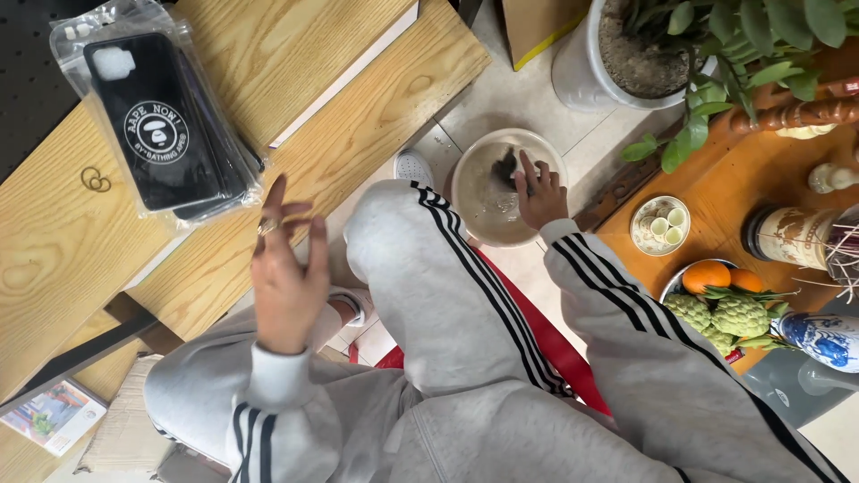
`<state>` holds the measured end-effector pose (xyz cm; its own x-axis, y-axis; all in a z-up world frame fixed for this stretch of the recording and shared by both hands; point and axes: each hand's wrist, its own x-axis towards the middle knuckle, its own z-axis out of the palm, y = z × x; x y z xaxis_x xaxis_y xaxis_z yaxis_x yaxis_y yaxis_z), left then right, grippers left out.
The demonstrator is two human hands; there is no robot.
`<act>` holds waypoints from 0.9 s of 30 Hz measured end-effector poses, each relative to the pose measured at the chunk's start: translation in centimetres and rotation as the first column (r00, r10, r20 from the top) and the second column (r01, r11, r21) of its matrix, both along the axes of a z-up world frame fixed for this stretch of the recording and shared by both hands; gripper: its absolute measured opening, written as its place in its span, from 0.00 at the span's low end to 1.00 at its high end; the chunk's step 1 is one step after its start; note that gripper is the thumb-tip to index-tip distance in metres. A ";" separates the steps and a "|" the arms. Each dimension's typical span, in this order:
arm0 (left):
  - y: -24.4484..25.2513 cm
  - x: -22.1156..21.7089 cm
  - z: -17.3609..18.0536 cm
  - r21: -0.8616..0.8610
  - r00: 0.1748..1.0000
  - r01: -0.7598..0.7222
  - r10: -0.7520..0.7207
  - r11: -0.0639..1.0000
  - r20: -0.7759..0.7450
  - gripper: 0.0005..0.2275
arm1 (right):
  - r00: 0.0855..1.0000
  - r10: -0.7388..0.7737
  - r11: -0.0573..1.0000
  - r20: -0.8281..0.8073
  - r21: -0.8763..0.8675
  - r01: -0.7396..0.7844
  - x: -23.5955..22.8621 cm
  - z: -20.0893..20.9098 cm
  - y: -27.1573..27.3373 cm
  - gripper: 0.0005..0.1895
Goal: The person is cleaning a phone case with a cloth and then organizing and inspecting other phone cases in a retail or repair setting.
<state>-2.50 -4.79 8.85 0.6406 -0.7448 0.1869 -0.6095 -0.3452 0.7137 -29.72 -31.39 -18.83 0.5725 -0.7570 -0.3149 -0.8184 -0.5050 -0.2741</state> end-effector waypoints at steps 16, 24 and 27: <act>-23.2 -18.2 -20.3 0.537 0.816 0.566 -0.518 0.626 -0.257 0.38 | 0.627 -0.506 0.842 0.593 0.497 0.210 -4.9 16.2 -0.6 0.34; -23.0 -17.0 -18.5 0.335 0.773 0.624 -0.491 0.706 -0.402 0.14 | 0.268 -0.871 0.474 0.412 0.849 0.236 -7.6 13.5 -3.4 0.39; -23.0 -16.7 -16.6 0.336 0.778 0.617 -0.485 0.712 -0.400 0.14 | 0.778 -0.583 0.781 0.233 0.425 0.458 -9.7 10.9 -3.5 0.42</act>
<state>-19.15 -27.77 -7.75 0.0619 -0.9358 -0.3471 -0.6001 -0.3128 0.7362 -39.41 -34.85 -7.95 0.2342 -0.8547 -0.4633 -0.7502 0.1443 -0.6453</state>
